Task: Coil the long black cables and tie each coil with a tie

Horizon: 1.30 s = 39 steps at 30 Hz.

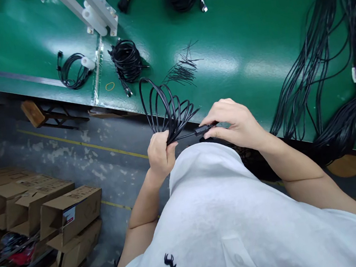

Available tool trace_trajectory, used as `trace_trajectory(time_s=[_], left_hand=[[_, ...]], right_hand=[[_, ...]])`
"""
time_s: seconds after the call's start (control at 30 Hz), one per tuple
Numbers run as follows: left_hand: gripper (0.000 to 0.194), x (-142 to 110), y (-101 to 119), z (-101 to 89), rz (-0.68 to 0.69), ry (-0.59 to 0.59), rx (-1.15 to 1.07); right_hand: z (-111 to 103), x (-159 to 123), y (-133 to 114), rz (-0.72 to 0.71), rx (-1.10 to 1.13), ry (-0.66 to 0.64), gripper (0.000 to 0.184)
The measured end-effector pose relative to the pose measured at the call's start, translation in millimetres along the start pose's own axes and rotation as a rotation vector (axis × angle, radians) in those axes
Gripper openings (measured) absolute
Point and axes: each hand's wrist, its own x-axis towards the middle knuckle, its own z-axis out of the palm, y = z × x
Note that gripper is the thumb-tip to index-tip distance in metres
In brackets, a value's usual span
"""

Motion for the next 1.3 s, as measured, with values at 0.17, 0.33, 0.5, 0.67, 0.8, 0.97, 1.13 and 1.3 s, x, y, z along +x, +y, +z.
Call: trace_trajectory(time_s=[0.17, 0.33, 0.5, 0.67, 0.8, 0.97, 1.13, 1.3], left_hand=[[0.028, 1, 7, -1.2, -0.015, 0.024, -0.087], [0.036, -2, 9, -0.1, -0.16, -0.019, -0.201], [0.038, 6, 16, 5.2, -0.431, -0.017, -0.518], [0.025, 46, 24, 7.0, -0.943, 0.212, -1.244], [0.03, 70, 26, 4.1, -1.141, 0.383, -1.499], [0.032, 81, 39, 4.4, -1.166, 0.452, -1.527], [0.033, 85, 51, 7.0, -1.172, 0.484, -1.506], [0.032, 88, 58, 9.2, -1.139, 0.547, -1.529]], right_hand=[[2, 2, 2, -0.029, -0.015, 0.002, 0.042], [5, 4, 7, -0.08, 0.0, 0.044, 0.037], [8, 5, 11, -0.099, -0.088, 0.122, 0.034], [12, -3, 11, -0.064, -0.197, 0.351, 0.022], [25, -17, 13, -0.073, -0.07, 0.259, 0.016], [39, -14, 10, 0.09, 0.243, -0.066, 0.032], [35, 3, -1, 0.315, 0.564, -0.306, 0.029], [30, 7, -4, 0.216, 0.524, -0.183, 0.016]])
